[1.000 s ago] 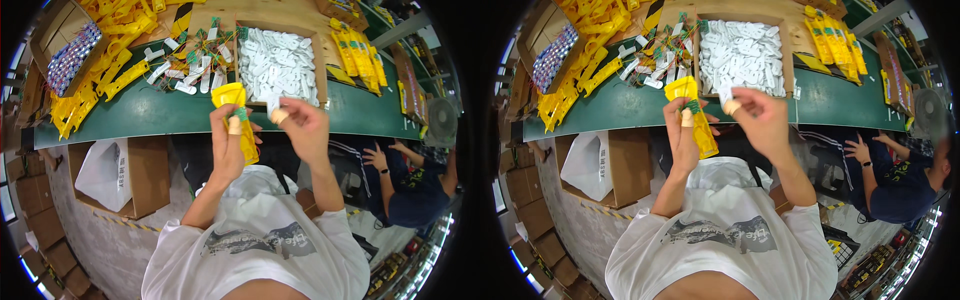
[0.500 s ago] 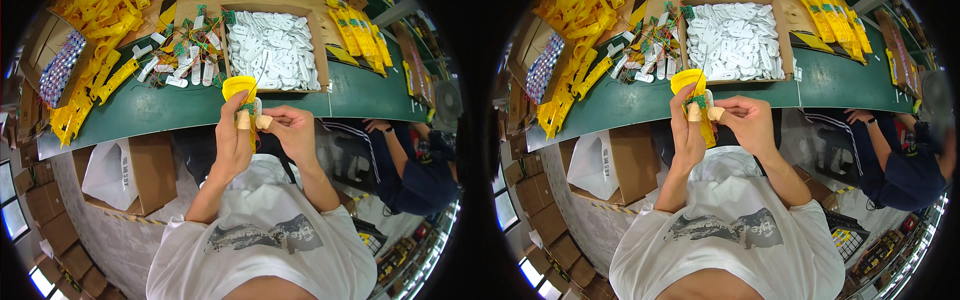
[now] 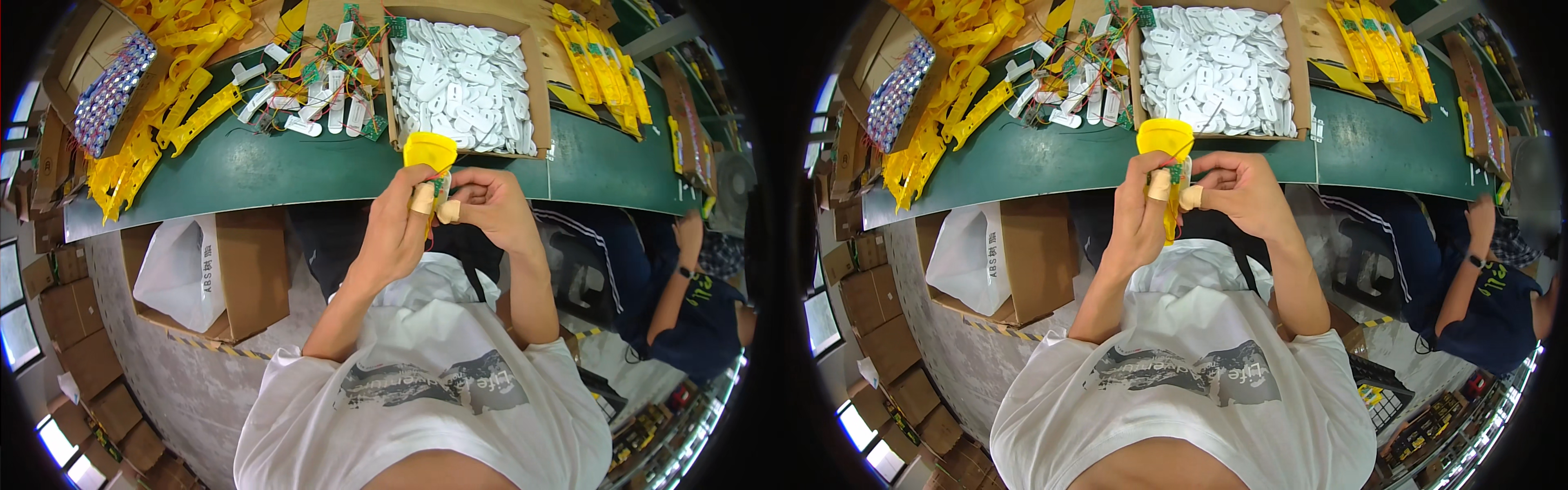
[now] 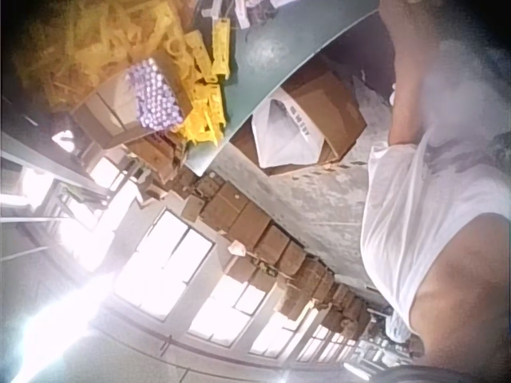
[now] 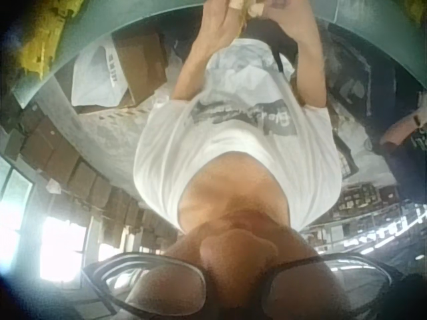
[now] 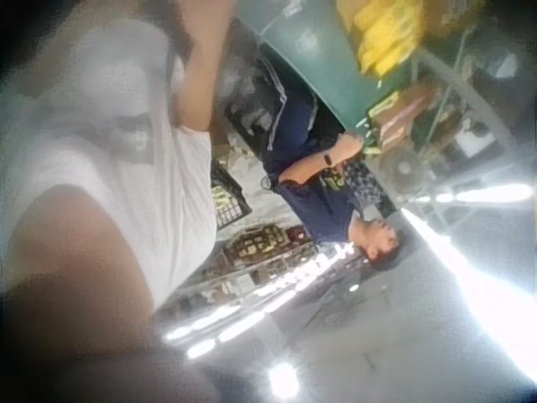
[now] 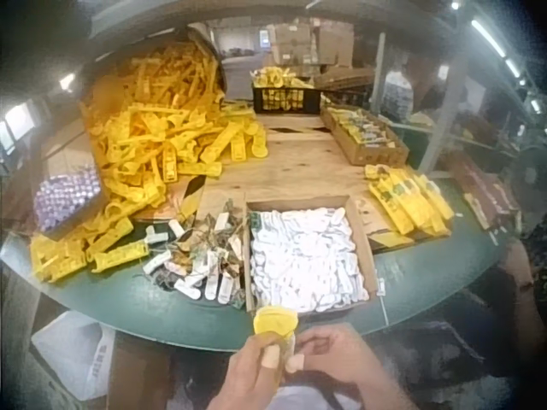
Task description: Assembling electronic components into a yellow plastic casing, including a PCB with wires and white plastic caps.
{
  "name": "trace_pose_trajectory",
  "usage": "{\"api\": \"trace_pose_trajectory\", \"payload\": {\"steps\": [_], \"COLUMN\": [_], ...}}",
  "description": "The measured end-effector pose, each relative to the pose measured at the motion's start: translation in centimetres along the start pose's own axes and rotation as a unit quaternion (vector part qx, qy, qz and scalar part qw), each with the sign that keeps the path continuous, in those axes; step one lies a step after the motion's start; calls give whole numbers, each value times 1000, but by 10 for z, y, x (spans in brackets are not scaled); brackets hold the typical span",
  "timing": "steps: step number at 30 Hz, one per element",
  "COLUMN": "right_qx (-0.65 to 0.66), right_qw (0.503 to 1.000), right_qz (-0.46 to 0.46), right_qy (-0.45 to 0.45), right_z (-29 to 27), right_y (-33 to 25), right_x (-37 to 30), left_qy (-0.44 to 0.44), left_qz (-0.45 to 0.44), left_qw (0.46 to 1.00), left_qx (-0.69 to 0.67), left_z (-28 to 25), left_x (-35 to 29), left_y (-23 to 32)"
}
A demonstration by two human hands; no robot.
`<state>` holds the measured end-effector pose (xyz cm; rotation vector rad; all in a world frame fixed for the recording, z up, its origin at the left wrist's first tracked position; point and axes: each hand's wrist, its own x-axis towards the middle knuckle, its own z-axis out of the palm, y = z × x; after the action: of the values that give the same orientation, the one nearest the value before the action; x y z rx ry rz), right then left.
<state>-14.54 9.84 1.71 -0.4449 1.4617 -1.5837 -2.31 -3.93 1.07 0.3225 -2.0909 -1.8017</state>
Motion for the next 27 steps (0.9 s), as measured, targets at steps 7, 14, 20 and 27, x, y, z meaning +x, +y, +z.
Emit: {"api": "trace_pose_trajectory", "payload": {"steps": [7,14,20,27], "right_qx": [-1,12,38,-60], "right_qw": [999,998,999,998], "right_qz": [30,63,23,-20], "right_qy": [-11,-23,-5,16], "right_z": [-3,-3,9,14], "right_y": [1,3,7,3], "right_x": [4,8,1,-8], "left_qy": [0,-5,6,-4], "left_qz": [38,27,-42,-62], "left_qw": [998,1000,995,996], "left_qx": [41,-6,-92,-57], "left_z": [-1,-4,-1,3], "left_x": [0,3,1,0], "left_y": [-1,-4,-3,-5]}}
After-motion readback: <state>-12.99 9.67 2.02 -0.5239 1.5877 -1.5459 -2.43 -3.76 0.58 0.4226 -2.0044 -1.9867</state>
